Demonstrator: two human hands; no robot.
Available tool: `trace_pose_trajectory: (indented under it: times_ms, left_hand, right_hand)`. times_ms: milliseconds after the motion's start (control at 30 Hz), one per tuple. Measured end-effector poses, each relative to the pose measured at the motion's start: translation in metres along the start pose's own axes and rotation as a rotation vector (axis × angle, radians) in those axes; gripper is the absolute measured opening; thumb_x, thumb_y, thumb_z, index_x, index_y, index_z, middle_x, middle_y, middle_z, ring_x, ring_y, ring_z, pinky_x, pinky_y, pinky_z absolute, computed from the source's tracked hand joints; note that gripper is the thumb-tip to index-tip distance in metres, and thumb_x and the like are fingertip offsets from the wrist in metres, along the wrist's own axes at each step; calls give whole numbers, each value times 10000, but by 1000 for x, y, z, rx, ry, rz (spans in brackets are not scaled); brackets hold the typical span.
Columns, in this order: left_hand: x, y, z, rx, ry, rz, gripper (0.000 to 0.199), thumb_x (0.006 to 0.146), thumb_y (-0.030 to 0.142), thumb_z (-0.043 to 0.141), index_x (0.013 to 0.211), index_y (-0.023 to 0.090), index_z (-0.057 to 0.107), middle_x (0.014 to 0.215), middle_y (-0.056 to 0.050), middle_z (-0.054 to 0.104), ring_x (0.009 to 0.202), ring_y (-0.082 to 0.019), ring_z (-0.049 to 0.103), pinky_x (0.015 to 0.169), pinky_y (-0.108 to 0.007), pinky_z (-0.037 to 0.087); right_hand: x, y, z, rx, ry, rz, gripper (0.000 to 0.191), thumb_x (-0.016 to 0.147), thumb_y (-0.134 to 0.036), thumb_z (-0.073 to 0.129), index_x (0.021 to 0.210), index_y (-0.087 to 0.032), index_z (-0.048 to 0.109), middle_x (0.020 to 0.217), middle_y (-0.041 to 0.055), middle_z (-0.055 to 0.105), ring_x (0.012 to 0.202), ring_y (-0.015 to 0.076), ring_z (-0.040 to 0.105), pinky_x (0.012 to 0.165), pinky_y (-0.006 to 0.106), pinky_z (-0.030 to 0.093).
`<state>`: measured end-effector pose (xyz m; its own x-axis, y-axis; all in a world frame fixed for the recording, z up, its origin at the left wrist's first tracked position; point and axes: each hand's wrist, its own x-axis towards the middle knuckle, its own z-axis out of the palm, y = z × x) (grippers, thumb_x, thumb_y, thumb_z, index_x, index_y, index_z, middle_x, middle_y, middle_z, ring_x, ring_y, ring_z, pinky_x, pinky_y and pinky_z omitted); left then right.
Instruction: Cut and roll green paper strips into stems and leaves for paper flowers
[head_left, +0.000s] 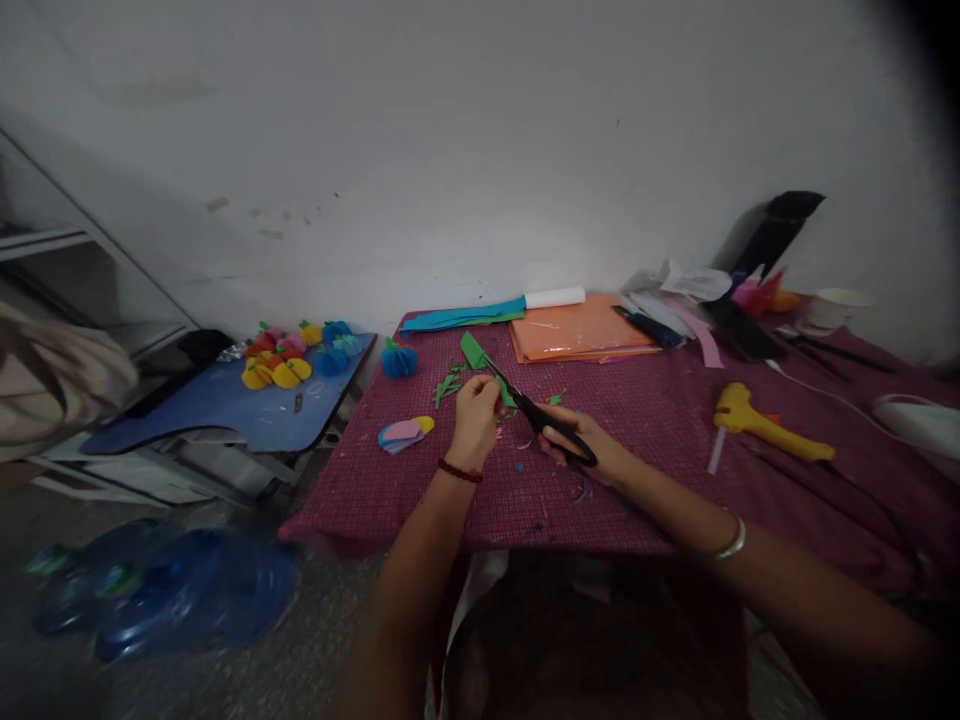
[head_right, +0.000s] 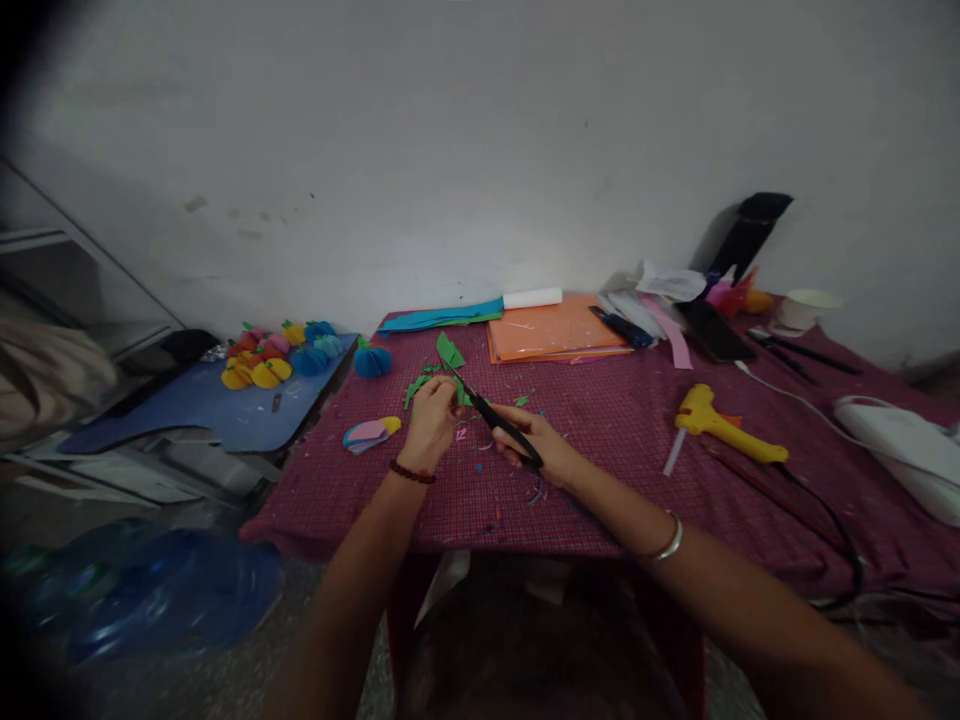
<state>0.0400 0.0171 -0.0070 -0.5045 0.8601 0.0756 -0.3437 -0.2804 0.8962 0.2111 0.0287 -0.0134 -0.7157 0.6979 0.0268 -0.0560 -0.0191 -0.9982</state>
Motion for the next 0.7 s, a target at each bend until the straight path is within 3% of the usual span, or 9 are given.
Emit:
trace_pose_trajectory:
  times_ms: [700]
  left_hand:
    - [7,8,-10,72,-131,-38,126,609,185,596,549,171,486,460,66,418,401,-49,374,420,-212,254]
  right_hand:
    - [-3,-2,-9,-90,-1,20,689,775,-495,670,1335,-124,516,628,-40,486,456,51,376,405,199,261]
